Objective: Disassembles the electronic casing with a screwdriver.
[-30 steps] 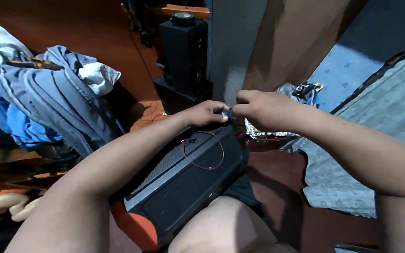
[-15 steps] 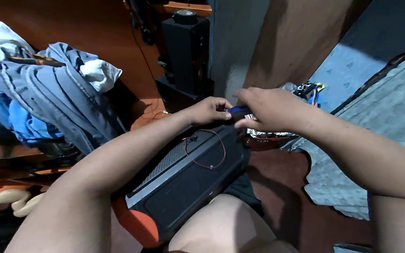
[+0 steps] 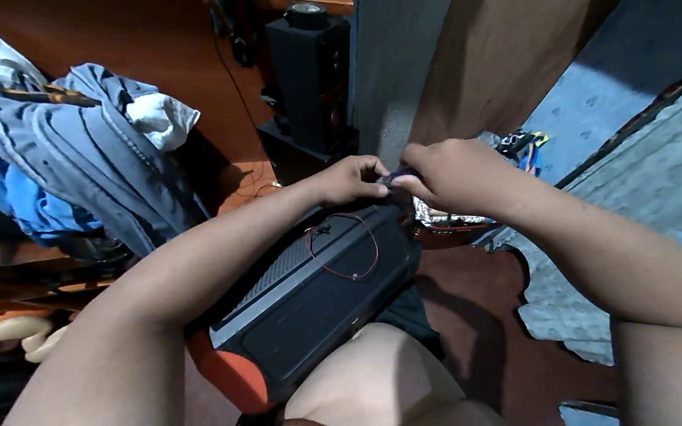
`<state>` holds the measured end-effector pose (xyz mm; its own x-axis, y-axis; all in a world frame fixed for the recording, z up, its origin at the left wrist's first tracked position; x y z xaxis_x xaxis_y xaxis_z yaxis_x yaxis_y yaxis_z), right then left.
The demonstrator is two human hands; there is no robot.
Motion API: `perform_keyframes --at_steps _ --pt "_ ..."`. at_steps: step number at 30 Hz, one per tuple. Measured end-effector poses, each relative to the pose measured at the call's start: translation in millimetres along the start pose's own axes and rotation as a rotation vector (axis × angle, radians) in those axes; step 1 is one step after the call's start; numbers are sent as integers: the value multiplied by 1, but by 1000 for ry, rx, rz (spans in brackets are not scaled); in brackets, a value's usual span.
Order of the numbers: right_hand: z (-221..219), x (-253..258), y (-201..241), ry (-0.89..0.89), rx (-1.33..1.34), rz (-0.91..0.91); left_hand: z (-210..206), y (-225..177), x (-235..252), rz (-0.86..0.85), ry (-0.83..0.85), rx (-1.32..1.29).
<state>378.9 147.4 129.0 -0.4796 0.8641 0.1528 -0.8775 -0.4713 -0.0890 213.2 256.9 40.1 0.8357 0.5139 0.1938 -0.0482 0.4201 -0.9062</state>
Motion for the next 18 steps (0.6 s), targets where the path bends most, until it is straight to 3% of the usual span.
perform_keyframes --at_steps 6,12,18 --pt "-5 2 1 32 73 266 4 -2 -3 3 104 -33" --pt "-2 3 0 63 79 -61 -2 -3 1 39 10 20" --pt "-8 5 2 26 54 210 1 -2 -1 29 94 -4"
Point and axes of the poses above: each hand's wrist, its own x-axis towards the middle knuckle, its own z-axis out of the back of the hand, y = z × x, the point moved 3 cm from there along x, towards the middle knuckle, and after that the axes turned 2 degrees about -z, right-handed, at the moved point
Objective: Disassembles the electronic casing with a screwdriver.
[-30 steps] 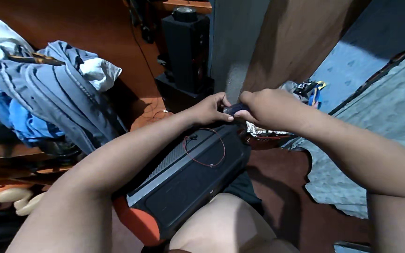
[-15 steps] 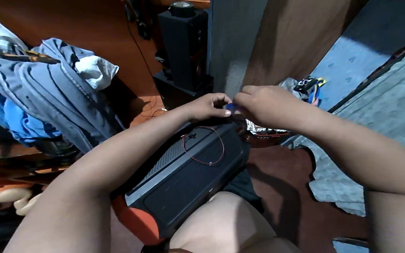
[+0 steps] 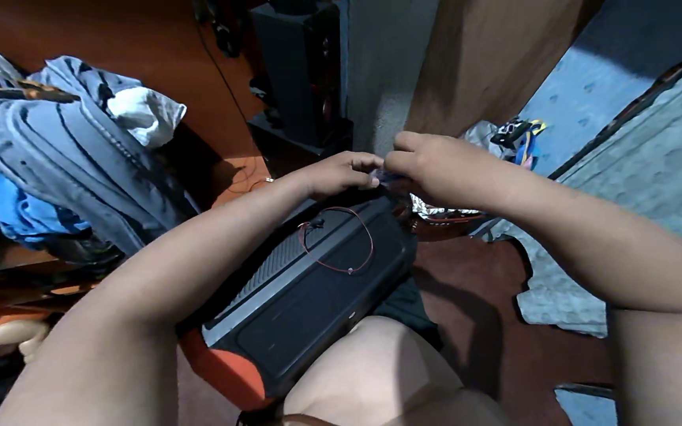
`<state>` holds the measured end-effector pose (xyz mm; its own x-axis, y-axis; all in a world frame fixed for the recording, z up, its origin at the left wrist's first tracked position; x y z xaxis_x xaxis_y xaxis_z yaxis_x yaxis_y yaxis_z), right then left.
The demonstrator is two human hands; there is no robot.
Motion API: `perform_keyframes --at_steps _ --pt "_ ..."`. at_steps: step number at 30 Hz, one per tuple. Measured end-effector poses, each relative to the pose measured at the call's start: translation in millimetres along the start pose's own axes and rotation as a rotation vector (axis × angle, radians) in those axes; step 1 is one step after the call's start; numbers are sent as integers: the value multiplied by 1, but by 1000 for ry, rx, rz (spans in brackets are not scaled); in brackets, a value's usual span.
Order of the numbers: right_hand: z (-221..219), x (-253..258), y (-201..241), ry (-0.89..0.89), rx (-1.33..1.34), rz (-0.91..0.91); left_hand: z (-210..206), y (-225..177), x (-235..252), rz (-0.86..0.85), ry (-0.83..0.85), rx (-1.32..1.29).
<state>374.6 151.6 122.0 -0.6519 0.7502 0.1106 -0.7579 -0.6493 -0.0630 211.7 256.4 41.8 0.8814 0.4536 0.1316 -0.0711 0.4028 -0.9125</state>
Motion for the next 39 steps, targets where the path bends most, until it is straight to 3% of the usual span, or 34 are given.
perform_keyframes --at_steps 3,7,14,20,27,33,39 --pt "1 1 -3 -15 68 13 -1 1 1 4 -36 3" --pt "4 0 -5 36 62 -244 -5 0 4 12 -113 25" --pt "-4 2 -4 2 50 -10 -2 -3 0 12 -45 64" --pt "2 2 0 -7 19 -232 -4 3 6 -60 -121 99" --pt "-5 5 -3 -28 46 27 0 3 0 -39 -69 1" --pt "4 4 -5 -128 80 -149 -6 0 5 -52 -138 12" --pt "-6 5 -3 -77 28 50 -1 0 0 -27 -46 -26"
Point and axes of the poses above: each hand's wrist, its own x-axis towards the middle knuckle, its own z-axis out of the back of the hand, y = z × x, the point moved 3 cm from there along x, towards the middle knuckle, and after that the axes turned 2 degrees about -z, right-handed, at the moved point
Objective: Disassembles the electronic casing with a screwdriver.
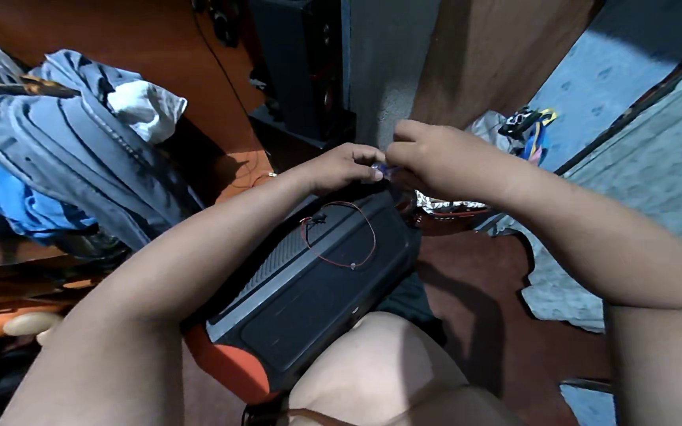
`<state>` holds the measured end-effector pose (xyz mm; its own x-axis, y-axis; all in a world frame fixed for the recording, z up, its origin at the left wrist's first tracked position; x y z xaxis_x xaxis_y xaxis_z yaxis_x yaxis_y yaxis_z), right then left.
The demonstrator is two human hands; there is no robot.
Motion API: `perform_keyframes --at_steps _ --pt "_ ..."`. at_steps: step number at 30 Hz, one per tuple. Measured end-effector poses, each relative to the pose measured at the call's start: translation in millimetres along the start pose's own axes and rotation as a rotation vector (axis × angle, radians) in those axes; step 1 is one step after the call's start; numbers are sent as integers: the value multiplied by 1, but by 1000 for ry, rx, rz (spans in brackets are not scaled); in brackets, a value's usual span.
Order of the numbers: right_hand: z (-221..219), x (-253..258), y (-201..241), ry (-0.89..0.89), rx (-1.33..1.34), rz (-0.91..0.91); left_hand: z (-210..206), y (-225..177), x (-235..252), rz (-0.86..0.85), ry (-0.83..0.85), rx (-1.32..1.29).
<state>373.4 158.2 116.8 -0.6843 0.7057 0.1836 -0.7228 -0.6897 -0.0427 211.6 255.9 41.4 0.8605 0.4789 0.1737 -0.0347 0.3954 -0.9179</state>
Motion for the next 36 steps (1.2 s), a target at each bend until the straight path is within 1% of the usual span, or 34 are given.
perform_keyframes --at_steps 2,3,6,7,8,11,13,15,17,19,21,24,26,28,30,33,36 --pt "1 0 -1 -7 45 48 1 4 2 -7 -7 -11" --pt "3 -1 -1 -6 74 29 0 5 4 -10 -21 -1" --pt "11 -3 1 59 55 -207 -2 5 6 -13 -86 56" --pt "9 -3 1 73 12 -260 -2 6 6 -14 -85 69" --pt "6 -2 2 73 -22 -271 -2 5 5 -16 -67 69" --pt "2 0 2 126 -42 -192 -1 0 1 -7 3 46" --pt "2 0 1 119 -21 -92 1 0 0 11 -4 47" --pt "2 0 -3 84 47 -61 0 1 1 -1 -35 46" --pt "6 -1 -4 37 119 -129 -2 3 4 -23 -64 48" --pt "7 -1 -3 1 93 -232 -2 4 5 -6 -94 86" --pt "-1 1 -1 -3 53 -258 -1 5 5 -12 -78 82" --pt "-8 0 -2 -9 36 -154 2 5 2 -31 -13 66" --pt "-9 -1 -2 -20 61 -64 5 5 -1 -19 -22 67" --pt "-8 -2 -3 -41 108 -12 5 6 0 -25 -45 39" --pt "-5 -2 -5 -88 166 -61 4 9 3 -35 -78 28" --pt "-4 -3 -8 -136 205 -201 2 8 5 -41 -114 71" --pt "-18 -3 -9 -250 254 -192 3 8 5 -42 -93 75"
Point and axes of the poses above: each hand's wrist, its own x-axis towards the middle knuckle, its own z-axis out of the back of the hand, y = z × x, the point moved 3 cm from there along x, towards the middle knuckle, and after that the axes turned 2 degrees about -z, right-handed, at the moved point
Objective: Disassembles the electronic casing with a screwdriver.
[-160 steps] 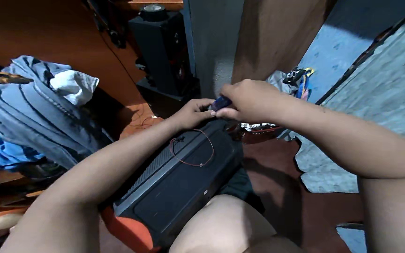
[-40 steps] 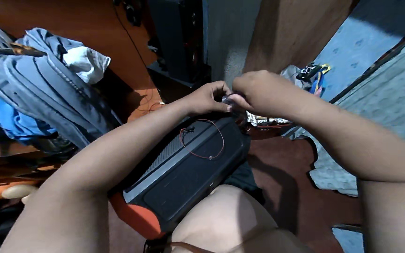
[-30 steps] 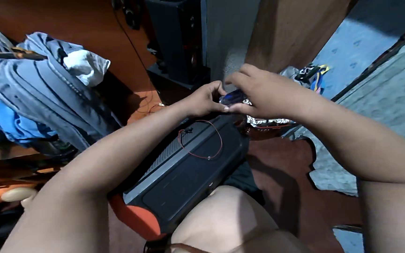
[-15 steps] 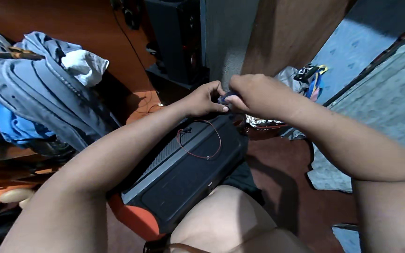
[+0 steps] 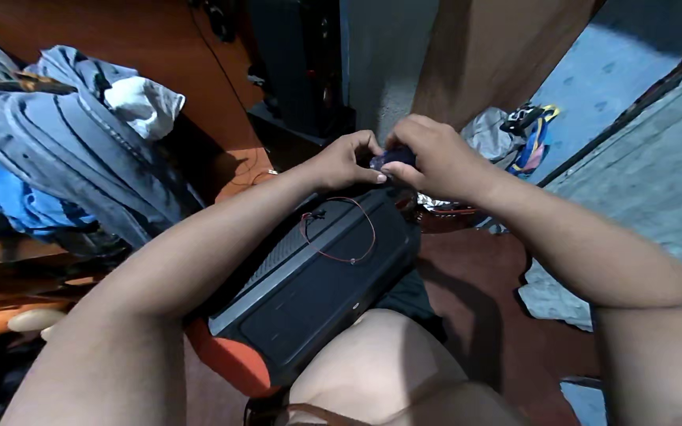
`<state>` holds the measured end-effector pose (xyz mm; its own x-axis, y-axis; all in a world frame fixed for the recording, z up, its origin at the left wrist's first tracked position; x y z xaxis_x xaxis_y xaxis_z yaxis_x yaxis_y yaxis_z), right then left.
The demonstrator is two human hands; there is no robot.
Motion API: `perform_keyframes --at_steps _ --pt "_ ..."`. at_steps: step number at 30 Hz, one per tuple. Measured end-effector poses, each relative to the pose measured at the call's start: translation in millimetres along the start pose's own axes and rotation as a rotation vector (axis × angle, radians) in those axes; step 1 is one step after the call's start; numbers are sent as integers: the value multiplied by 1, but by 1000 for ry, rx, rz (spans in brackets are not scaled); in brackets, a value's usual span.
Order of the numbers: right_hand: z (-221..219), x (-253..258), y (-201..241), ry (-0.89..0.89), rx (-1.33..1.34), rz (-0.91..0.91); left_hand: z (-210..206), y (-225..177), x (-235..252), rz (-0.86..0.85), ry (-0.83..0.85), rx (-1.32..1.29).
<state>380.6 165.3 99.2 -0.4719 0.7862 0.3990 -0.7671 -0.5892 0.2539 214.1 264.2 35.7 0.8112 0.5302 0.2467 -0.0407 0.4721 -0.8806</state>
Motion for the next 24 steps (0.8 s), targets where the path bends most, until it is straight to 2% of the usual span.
perform_keyframes --at_steps 3,7,11,18,24 --pt "-11 -3 -7 -123 185 -52 8 5 -3 -18 46 -103" --pt "-22 -8 -16 -303 344 -51 20 12 -9 49 -41 -148" --pt "4 -13 -5 -465 364 39 24 20 -17 214 -96 -126" --pt "47 -26 -5 -675 556 85 27 17 -19 248 -100 -217" --pt "48 -37 -26 -840 855 24 29 18 -18 268 -87 -251"
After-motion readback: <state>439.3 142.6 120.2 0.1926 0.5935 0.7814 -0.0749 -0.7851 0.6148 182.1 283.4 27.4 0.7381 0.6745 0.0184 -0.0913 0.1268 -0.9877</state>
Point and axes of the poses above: each hand's wrist, its own x-axis towards the middle knuckle, its own z-axis out of the back of the hand, y = z × x, the point moved 3 cm from there along x, towards the middle knuckle, and after that the axes turned 2 degrees about -z, right-handed, at the moved point
